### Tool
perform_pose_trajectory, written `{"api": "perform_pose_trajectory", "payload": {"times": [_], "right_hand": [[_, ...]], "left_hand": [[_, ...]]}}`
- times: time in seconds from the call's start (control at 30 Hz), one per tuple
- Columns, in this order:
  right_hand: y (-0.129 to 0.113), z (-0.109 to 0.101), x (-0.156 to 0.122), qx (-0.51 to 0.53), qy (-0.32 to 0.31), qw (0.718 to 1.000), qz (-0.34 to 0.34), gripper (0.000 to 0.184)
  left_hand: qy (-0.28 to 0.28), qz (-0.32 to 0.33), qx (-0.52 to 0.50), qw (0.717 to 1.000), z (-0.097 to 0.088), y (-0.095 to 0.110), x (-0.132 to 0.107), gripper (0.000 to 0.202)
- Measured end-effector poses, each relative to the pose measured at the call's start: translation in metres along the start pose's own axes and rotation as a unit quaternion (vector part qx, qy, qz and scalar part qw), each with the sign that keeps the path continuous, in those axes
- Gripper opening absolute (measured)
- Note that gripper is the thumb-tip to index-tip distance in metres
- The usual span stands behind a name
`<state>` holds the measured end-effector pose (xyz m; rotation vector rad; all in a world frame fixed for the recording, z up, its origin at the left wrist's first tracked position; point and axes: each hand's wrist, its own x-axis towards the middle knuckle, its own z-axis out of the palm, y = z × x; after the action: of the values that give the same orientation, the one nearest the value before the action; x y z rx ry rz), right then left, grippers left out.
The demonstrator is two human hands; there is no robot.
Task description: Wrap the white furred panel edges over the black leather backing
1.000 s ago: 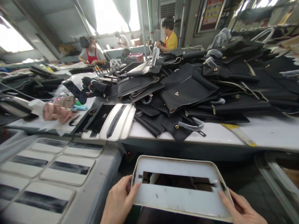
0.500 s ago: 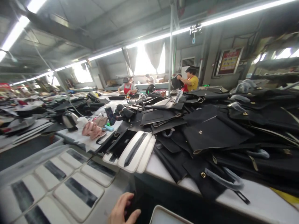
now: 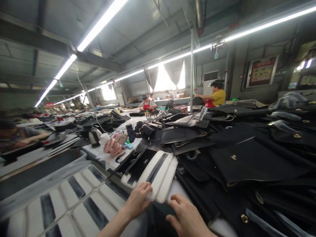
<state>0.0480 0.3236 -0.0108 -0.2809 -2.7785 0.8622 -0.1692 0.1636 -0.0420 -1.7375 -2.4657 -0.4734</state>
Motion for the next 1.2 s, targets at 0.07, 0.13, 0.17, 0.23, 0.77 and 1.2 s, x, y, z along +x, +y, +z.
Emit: {"api": "perform_pose_trajectory", "payload": {"times": [0.07, 0.13, 0.17, 0.23, 0.77, 1.2], "right_hand": [[-0.01, 0.017, 0.038, -0.06, -0.012, 0.998, -0.023, 0.025], [-0.006, 0.034, 0.06, -0.101, -0.024, 0.994, -0.023, 0.019], [-0.001, 0.042, 0.065, -0.111, -0.026, 0.993, -0.019, 0.016], [0.009, 0.051, 0.067, -0.114, -0.024, 0.993, -0.012, 0.014], [0.012, 0.035, 0.078, -0.012, -0.015, 0.998, 0.055, 0.033], [-0.111, -0.052, 0.014, 0.658, -0.054, 0.735, 0.152, 0.04]], "left_hand": [[-0.014, 0.02, 0.001, 1.0, -0.005, -0.004, 0.0, 0.03], [-0.018, 0.035, 0.001, 0.999, -0.011, -0.005, -0.001, 0.027], [-0.013, 0.035, 0.0, 0.999, -0.014, -0.006, -0.001, 0.025], [0.02, 0.009, 0.001, 1.0, -0.022, -0.011, 0.003, 0.019], [0.517, -0.299, 0.096, 0.797, -0.203, -0.074, -0.012, 0.026], [0.339, 0.233, 0.148, 0.899, -0.097, 0.138, -0.092, 0.014]]}}
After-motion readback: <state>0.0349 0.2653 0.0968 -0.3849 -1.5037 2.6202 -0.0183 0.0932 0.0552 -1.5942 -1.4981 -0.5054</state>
